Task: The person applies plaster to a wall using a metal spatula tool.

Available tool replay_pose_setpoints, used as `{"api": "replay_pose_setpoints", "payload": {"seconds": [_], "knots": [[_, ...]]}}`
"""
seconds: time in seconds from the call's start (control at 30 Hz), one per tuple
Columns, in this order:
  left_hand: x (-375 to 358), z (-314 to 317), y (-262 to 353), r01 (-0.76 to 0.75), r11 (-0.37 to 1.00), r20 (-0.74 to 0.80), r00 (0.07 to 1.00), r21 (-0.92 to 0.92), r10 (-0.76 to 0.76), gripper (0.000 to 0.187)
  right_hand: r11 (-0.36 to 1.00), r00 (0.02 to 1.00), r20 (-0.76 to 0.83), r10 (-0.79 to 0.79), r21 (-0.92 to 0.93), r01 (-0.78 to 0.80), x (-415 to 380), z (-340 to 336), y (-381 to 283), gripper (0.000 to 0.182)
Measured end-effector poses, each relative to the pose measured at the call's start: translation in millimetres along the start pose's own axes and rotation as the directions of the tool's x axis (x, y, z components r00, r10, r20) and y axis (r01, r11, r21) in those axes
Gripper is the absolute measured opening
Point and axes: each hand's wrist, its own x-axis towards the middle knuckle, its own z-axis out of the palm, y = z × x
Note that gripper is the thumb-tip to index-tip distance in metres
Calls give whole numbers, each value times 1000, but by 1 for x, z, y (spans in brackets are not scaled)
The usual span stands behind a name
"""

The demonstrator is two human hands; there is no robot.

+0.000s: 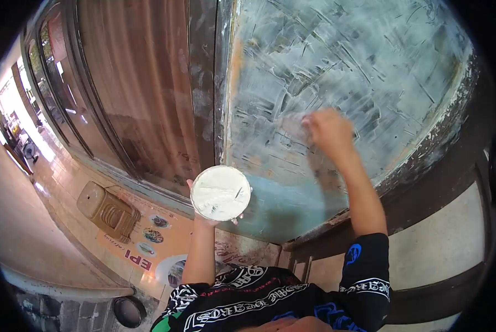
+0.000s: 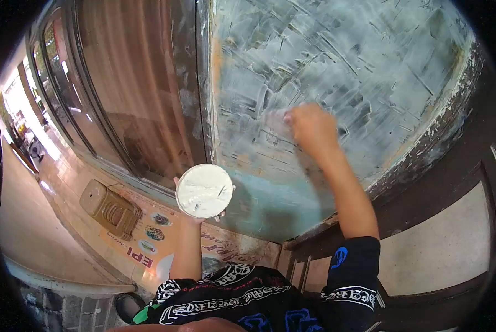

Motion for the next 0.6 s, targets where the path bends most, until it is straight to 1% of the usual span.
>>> {"api": "replay_pose_setpoints", "payload": {"seconds": [0.03,0.07,0.1,0.13,0.17,0.2,0.23,0.27,0.3,0.33,0.37,0.4,0.43,0.5,0.57,0.6], "knots": [[0,4,0,-16,1000,-20,1000,-1,16,117,999,990,-131,42,40,-37,8,-18,8,16],[-1,6,1,-34,999,-41,999,-2,34,117,999,991,-131,38,40,-33,12,-36,9,16],[-3,1,5,6,1000,5,1000,-5,-6,116,993,983,-175,48,115,-28,14,-51,9,16],[-6,-3,6,0,1000,5,1000,-4,0,116,981,974,-218,60,191,-18,15,-57,7,16],[-8,-7,7,-27,1000,17,999,-4,27,115,981,974,-218,56,194,-12,9,-49,2,16],[-9,-8,7,-53,999,29,998,-4,53,115,971,987,-161,-29,228,65,-3,-31,-5,15],[-9,-4,7,-74,997,-23,997,8,74,116,954,988,-106,-114,265,138,-17,-12,-14,14],[-9,-5,7,-77,997,-23,997,9,77,116,958,991,19,-132,258,123,-34,13,-27,14],[-9,-6,6,-53,999,17,998,-2,53,116,963,979,145,-146,249,107,-48,37,-37,14],[-10,-7,7,-27,1000,59,998,-10,28,116,962,979,144,-146,250,107,-56,56,-37,14],[-14,-11,8,-53,998,21,998,14,53,116,972,957,228,-182,190,139,-62,73,-37,14],[-15,-10,8,-53,998,22,998,19,53,116,975,927,309,-211,131,178,-63,80,-38,13],[-15,-9,9,-50,999,28,998,2,50,114,994,955,273,-111,53,100,-52,70,-34,13],[-15,-7,11,-48,999,32,998,-15,49,114,999,996,91,-21,40,17,-26,31,-18,14],[-18,-7,13,-81,997,-2,997,-1,81,114,993,988,-150,36,113,-19,-10,-6,-4,15],[-18,-7,14,-98,995,-17,995,6,98,114,993,988,-148,36,113,-19,-10,-14,-4,15]]}}
